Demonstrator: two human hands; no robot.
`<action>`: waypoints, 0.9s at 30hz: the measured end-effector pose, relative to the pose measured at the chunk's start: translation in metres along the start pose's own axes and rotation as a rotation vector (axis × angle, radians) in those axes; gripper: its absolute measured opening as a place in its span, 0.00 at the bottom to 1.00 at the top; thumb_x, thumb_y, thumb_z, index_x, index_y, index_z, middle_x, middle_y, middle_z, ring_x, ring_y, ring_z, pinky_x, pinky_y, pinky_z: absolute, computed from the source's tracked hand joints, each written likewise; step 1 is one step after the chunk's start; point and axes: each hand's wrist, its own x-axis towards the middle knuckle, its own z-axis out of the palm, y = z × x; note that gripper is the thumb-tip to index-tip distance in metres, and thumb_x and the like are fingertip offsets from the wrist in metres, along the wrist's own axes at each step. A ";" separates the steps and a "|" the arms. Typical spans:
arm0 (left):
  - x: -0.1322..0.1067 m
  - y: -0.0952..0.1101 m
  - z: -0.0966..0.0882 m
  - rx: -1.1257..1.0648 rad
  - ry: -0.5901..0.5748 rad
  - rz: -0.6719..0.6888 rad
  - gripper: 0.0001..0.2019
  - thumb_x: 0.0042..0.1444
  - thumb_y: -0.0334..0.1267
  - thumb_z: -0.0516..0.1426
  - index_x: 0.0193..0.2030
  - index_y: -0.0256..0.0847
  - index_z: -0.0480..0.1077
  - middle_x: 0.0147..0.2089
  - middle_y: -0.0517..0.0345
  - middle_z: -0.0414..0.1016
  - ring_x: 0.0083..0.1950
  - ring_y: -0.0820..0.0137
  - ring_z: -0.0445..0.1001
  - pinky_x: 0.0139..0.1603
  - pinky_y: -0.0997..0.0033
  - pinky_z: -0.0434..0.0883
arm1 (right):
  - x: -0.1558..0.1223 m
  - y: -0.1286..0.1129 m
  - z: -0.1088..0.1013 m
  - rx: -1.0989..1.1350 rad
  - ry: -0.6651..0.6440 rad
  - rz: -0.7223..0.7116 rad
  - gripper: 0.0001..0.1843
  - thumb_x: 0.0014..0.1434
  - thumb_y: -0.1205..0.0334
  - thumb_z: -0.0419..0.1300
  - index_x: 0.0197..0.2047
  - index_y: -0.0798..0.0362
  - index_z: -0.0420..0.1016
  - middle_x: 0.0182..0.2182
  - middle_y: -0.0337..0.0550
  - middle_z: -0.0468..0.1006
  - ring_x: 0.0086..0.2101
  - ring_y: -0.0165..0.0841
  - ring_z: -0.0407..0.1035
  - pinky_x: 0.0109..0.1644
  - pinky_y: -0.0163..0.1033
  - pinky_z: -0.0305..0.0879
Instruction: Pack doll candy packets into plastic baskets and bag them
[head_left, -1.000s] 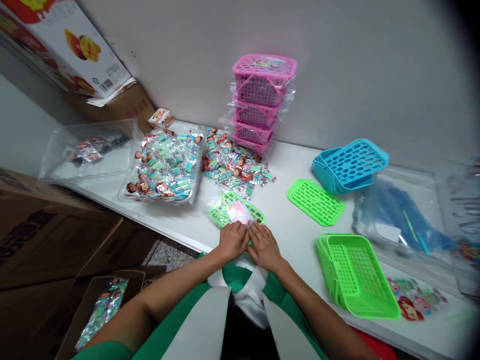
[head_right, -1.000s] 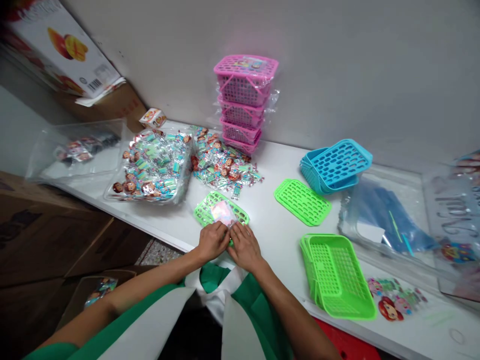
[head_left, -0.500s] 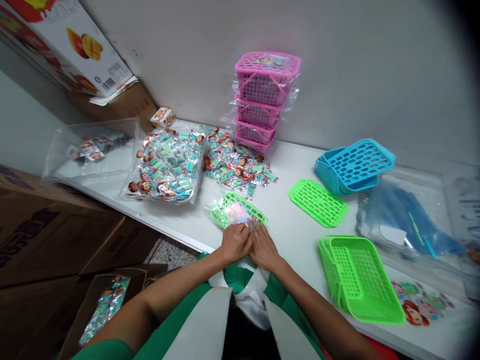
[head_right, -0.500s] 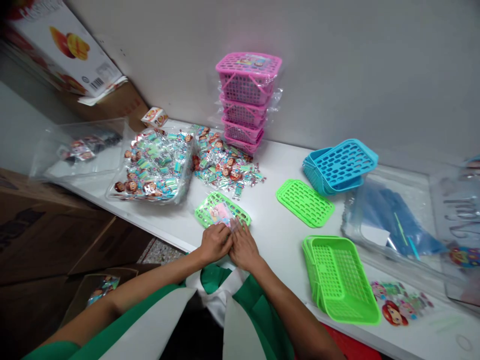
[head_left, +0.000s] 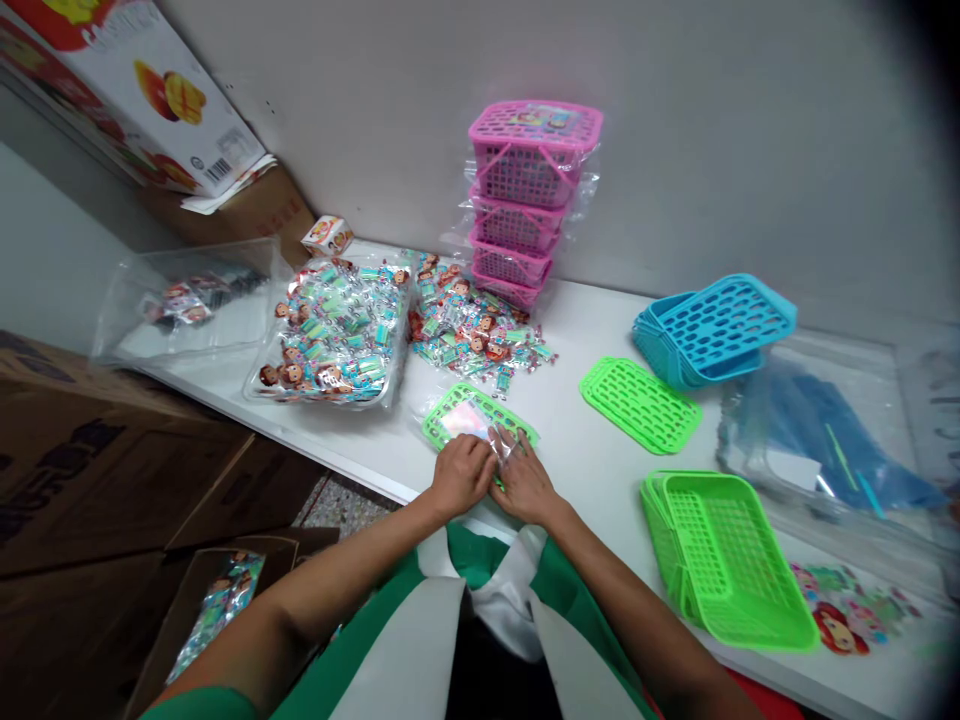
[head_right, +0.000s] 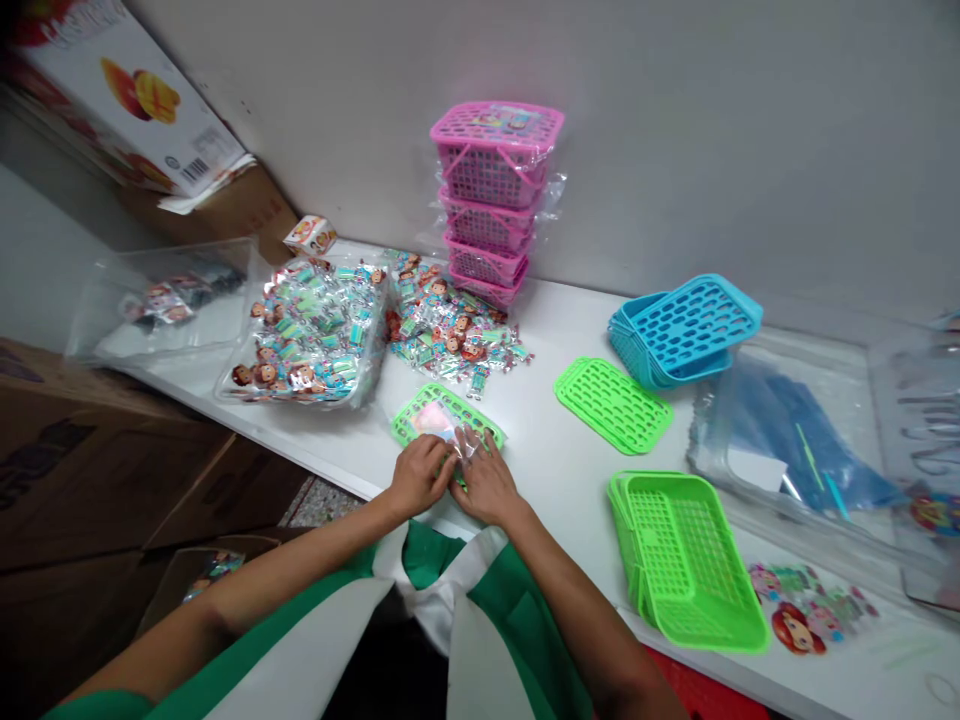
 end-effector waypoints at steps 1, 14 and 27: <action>0.002 -0.010 0.000 -0.006 0.016 0.004 0.11 0.61 0.37 0.47 0.43 0.40 0.69 0.42 0.49 0.71 0.45 0.64 0.69 0.46 0.61 0.67 | 0.000 0.000 -0.002 0.004 0.001 0.001 0.35 0.61 0.53 0.50 0.67 0.60 0.51 0.67 0.54 0.50 0.66 0.45 0.38 0.67 0.58 0.35; 0.013 -0.040 0.003 0.178 -0.108 0.046 0.18 0.63 0.40 0.45 0.56 0.40 0.65 0.57 0.45 0.69 0.58 0.57 0.64 0.52 0.54 0.64 | -0.002 0.013 -0.005 -0.017 0.009 0.102 0.45 0.58 0.38 0.50 0.68 0.62 0.49 0.66 0.60 0.50 0.66 0.47 0.39 0.66 0.59 0.35; 0.009 -0.055 0.026 0.051 -0.111 0.226 0.24 0.64 0.36 0.44 0.66 0.40 0.54 0.69 0.45 0.52 0.71 0.60 0.45 0.67 0.48 0.50 | -0.026 -0.023 0.005 1.116 0.438 0.713 0.15 0.56 0.49 0.59 0.36 0.52 0.79 0.33 0.44 0.80 0.34 0.36 0.72 0.42 0.44 0.68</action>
